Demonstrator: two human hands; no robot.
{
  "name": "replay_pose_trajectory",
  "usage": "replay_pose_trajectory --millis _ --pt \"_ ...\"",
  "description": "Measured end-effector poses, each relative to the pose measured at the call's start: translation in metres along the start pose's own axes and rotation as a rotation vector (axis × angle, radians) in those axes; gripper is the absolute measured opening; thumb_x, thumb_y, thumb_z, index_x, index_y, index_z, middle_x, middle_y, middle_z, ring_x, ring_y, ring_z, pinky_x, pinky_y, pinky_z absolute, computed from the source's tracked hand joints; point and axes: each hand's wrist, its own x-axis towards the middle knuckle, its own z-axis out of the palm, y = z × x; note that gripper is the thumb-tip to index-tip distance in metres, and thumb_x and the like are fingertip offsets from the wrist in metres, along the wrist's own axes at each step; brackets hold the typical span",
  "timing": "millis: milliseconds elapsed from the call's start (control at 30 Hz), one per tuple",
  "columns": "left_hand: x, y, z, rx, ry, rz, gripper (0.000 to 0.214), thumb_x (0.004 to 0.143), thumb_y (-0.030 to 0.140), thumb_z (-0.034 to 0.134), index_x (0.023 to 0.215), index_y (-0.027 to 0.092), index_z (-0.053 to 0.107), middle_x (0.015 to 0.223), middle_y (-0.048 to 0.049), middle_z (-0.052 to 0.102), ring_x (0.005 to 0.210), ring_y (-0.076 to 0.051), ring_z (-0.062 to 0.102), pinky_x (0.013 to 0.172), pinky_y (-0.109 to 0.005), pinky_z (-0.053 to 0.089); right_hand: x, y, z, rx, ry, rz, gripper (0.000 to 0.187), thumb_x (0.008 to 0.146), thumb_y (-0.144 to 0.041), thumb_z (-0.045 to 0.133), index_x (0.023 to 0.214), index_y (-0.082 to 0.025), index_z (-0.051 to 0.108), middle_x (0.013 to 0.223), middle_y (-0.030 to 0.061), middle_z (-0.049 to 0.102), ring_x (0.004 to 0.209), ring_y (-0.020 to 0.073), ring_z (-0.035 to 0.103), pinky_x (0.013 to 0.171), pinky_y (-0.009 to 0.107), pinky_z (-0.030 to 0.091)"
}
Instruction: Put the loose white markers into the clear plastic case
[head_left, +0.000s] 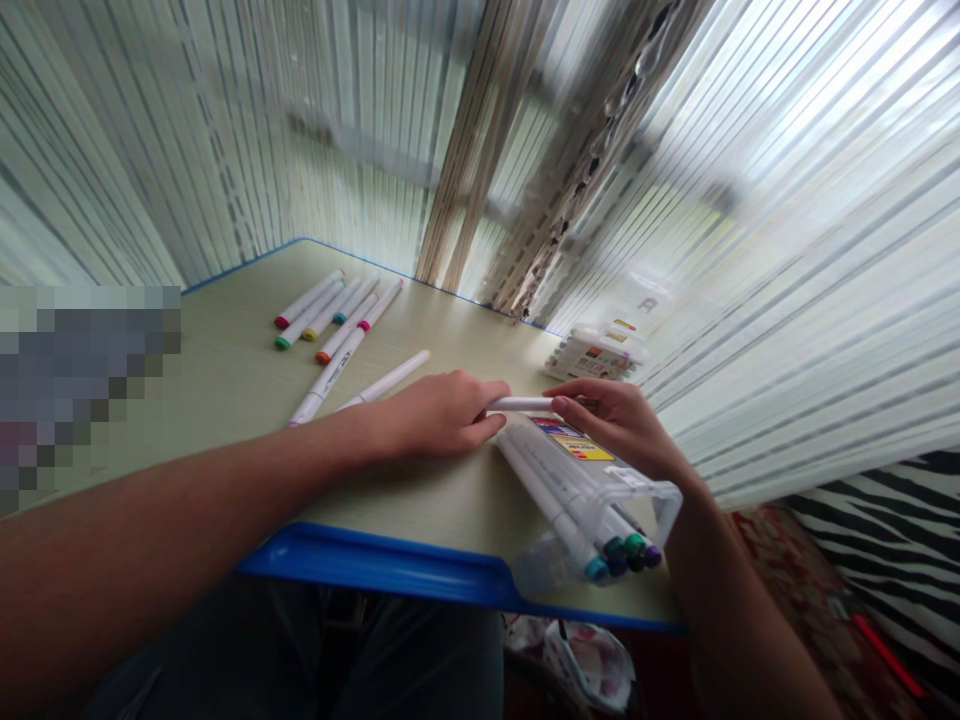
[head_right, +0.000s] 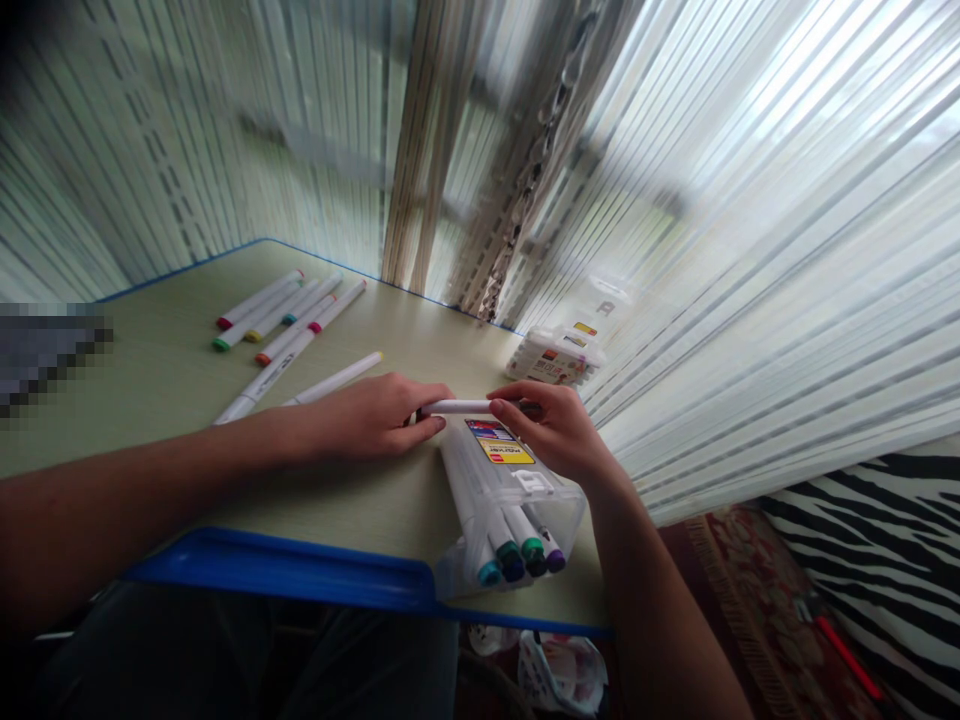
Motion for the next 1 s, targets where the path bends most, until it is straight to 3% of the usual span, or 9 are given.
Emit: replay_pose_trajectory --millis 533,733,1000 --pt "0.002 0.001 0.008 -0.045 0.002 -0.015 0.023 0.096 0.032 0.050 0.100 0.018 0.067 0.085 -0.0071 0.073 0.075 -0.020 0.066 0.066 -0.028 0.043 -0.008 0.007 -0.009 0.083 -0.128 0.097 0.043 0.087 -0.052 0.071 0.111 -0.017 0.074 0.092 0.0091 0.078 0.075 0.0199 0.071 0.061 0.027 0.055" --pt "0.006 0.001 0.010 -0.028 -0.006 -0.072 0.021 0.093 0.031 0.052 0.096 0.019 0.068 0.081 -0.0064 0.072 0.071 -0.020 0.065 0.062 -0.028 0.040 -0.005 0.008 -0.003 0.025 -0.075 0.065 0.042 0.088 -0.051 0.068 0.107 -0.015 0.075 0.085 0.0089 0.076 0.068 0.0185 0.068 0.056 0.026 0.052" --pt "0.005 -0.003 0.011 -0.065 0.023 -0.035 0.022 0.093 0.029 0.052 0.099 0.018 0.070 0.080 -0.0051 0.072 0.072 -0.019 0.065 0.064 -0.027 0.040 -0.005 0.008 -0.002 -0.019 -0.050 0.008 0.044 0.088 -0.054 0.067 0.105 -0.015 0.078 0.072 0.0066 0.074 0.061 0.0170 0.065 0.049 0.024 0.047"
